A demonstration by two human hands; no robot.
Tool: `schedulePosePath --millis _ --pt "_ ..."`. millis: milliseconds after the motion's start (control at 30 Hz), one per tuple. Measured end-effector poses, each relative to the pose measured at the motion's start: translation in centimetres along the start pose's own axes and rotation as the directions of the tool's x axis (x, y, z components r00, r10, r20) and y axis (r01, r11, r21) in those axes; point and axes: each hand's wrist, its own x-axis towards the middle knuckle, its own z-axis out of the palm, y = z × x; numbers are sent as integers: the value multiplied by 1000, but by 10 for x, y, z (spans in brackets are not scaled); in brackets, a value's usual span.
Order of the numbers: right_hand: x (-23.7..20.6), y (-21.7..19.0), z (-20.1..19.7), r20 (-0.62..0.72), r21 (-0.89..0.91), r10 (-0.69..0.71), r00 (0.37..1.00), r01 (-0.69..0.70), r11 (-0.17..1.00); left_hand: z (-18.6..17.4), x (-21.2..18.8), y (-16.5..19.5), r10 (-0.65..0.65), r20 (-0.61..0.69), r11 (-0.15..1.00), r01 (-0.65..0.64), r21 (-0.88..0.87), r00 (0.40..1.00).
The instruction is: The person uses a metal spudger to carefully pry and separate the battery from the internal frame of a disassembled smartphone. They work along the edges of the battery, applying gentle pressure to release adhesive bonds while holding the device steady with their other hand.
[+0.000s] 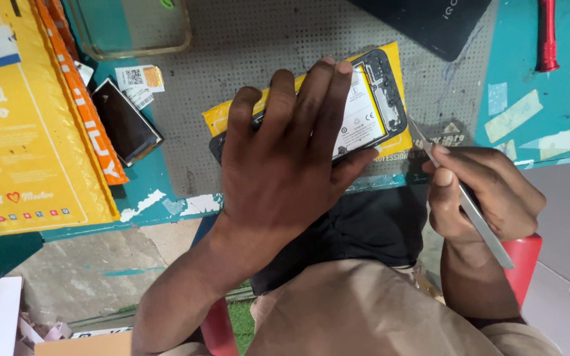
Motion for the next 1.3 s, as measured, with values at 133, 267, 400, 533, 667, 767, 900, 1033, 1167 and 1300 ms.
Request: schedulePosePath --millis 133,267,400,533,667,767,900,1033,1167,1300 --pt "-4 3 0 -8 -13 -29 1000 29 1000 -1 -1 2 -4 -5 1000 4 -18 1000" --pt "-1 -1 3 -11 -24 -32 999 32 999 -1 -3 2 -2 -3 999 2 -32 1000" --pt "0 -8 1 24 -75 -19 1000 21 997 -1 -4 1 -5 3 1000 5 -29 1000" --pt "3 -3 6 -3 -98 -74 997 74 992 0 -4 2 -6 11 1000 6 -12 1000" --pt "4 1 7 -10 -97 -101 995 100 990 2 -3 2 -1 7 1000 1 -16 1000" --pt "5 1 8 -13 -100 -118 993 116 988 4 -4 1 6 -3 999 -6 -31 1000" --pt "9 -2 9 -4 -86 -106 994 106 991 5 -6 0 11 -1 999 -11 -32 1000" --pt "13 -6 9 9 -83 -83 997 83 993 3 -5 1 11 8 1000 -11 -15 1000" --pt "13 -11 8 11 -84 -22 1000 23 996 1 -6 4 -8 13 999 8 -31 1000" --pt "12 -14 3 28 -87 -4 1000 7 996 0 -4 5 1 7 1000 -1 -14 1000"
